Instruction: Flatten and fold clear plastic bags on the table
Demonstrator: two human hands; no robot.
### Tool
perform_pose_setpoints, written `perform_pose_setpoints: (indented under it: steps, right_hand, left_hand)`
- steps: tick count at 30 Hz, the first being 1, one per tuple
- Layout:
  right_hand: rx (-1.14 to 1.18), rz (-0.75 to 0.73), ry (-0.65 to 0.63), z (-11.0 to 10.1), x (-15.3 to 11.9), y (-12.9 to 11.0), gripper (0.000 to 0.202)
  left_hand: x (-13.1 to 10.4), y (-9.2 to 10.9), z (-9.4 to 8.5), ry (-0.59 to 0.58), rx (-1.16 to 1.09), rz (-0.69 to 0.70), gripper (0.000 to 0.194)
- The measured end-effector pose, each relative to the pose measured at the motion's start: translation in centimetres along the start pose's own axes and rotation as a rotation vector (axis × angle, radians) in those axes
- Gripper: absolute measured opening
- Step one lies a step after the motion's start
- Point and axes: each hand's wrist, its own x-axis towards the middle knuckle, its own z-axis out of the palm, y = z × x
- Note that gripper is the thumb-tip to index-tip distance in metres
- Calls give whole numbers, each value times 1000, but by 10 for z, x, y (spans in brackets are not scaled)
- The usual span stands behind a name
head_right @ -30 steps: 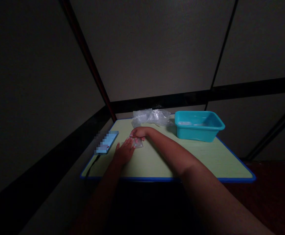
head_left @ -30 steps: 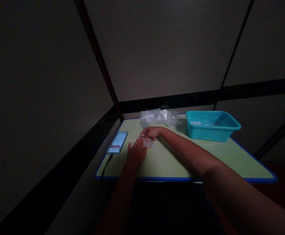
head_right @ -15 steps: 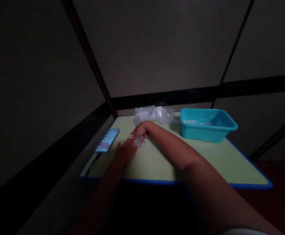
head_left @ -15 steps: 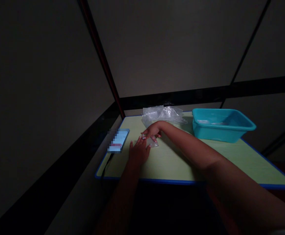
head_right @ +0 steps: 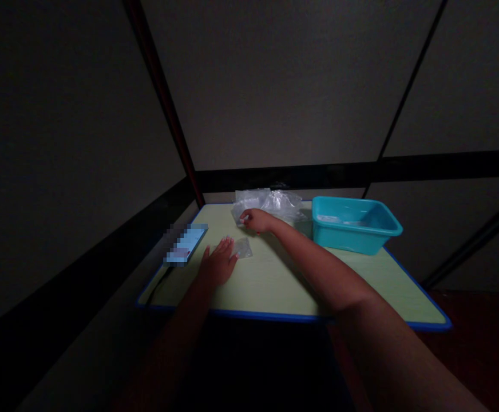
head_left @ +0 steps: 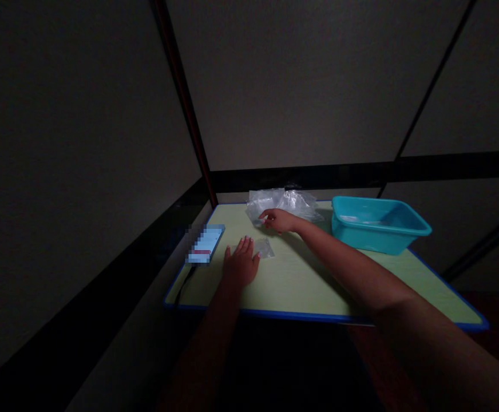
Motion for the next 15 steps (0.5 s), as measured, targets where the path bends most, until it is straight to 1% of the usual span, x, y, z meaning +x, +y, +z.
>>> perform_pose_setpoints:
  steps: [1, 2, 3, 4, 5, 7, 10, 12, 15]
  right_hand:
    - [-79, -56, 114, 3, -7, 0, 35]
    - [-153, -137, 195, 7, -15, -1, 34]
    - [-198, -242, 222, 13, -25, -2, 38]
    - [-246, -330, 211, 21, -36, -3, 43]
    - [-311, -384, 153, 29, -46, -4, 49]
    - [-418, -395, 90, 45, -66, -5, 56]
    - [-487, -365, 79, 63, -83, -8, 56]
    - [-500, -326, 83, 69, -86, -12, 58]
    - [-506, -257, 99, 72, -85, -18, 61]
  left_hand:
    - [0, 0, 0, 5, -4, -1, 50]
    - [0, 0, 0, 8, -8, -4, 50]
    - [1, 1, -1, 6, -14, -5, 50]
    - [1, 1, -1, 1, -20, -7, 50]
    - [1, 1, -1, -3, -27, -6, 50]
    - [2, 1, -2, -10, -38, 1, 50]
    - [3, 0, -2, -10, -45, 2, 49]
    - [4, -1, 0, -6, -42, 1, 49]
    - [6, -2, 2, 3, -34, 23, 49]
